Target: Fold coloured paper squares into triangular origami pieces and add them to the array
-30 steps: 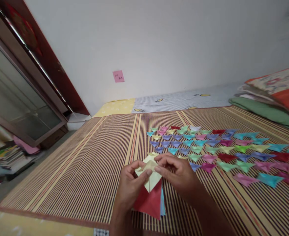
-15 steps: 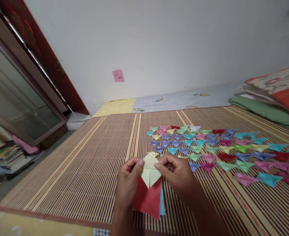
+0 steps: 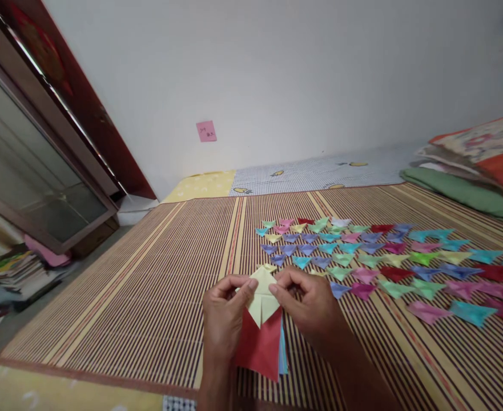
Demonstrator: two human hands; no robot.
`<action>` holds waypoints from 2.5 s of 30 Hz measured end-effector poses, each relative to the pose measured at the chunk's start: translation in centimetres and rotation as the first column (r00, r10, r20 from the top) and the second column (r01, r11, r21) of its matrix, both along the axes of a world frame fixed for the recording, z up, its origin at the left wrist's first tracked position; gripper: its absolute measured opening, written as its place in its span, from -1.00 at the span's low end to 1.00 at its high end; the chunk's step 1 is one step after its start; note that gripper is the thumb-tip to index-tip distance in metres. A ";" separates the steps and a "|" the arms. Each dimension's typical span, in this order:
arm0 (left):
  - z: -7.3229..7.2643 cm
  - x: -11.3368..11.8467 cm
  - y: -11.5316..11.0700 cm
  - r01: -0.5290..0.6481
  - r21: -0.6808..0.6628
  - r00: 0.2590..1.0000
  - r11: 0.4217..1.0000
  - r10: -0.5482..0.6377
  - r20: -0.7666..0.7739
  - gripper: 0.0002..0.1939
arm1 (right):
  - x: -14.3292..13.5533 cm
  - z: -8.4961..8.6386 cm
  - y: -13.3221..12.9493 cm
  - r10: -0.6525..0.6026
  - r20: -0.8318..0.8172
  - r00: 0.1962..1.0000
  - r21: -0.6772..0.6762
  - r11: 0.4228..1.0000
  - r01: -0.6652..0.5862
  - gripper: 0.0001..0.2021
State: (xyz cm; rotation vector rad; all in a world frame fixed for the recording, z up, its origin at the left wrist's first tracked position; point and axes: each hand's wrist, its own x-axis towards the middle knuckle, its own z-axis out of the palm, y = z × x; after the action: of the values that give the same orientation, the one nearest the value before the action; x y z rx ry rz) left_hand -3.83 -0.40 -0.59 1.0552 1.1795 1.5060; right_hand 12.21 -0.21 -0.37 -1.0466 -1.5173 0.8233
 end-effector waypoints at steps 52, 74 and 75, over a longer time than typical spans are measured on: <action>0.2 0.9 -0.1 0.015 0.015 0.990 1.000 -0.017 0.137 -0.72 | 0.2 0.8 -0.1 0.059 0.091 0.994 -0.045 0.997 -0.055 -0.76; -0.3 0.4 0.0 0.184 -0.090 0.957 0.979 -0.158 0.242 -0.70 | -0.1 0.0 0.0 0.026 0.061 0.998 -0.060 0.998 -0.023 -0.77; -0.4 0.4 0.0 0.200 -0.093 0.953 0.975 -0.171 0.252 -0.72 | -0.1 0.1 0.0 0.042 0.056 0.998 -0.067 0.997 -0.038 -0.78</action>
State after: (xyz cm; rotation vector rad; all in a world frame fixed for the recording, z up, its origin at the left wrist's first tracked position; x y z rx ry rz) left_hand -3.46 -0.38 -0.96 0.8507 0.9575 1.3571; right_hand 12.16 -0.21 -0.31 -1.0992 -1.5735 0.8825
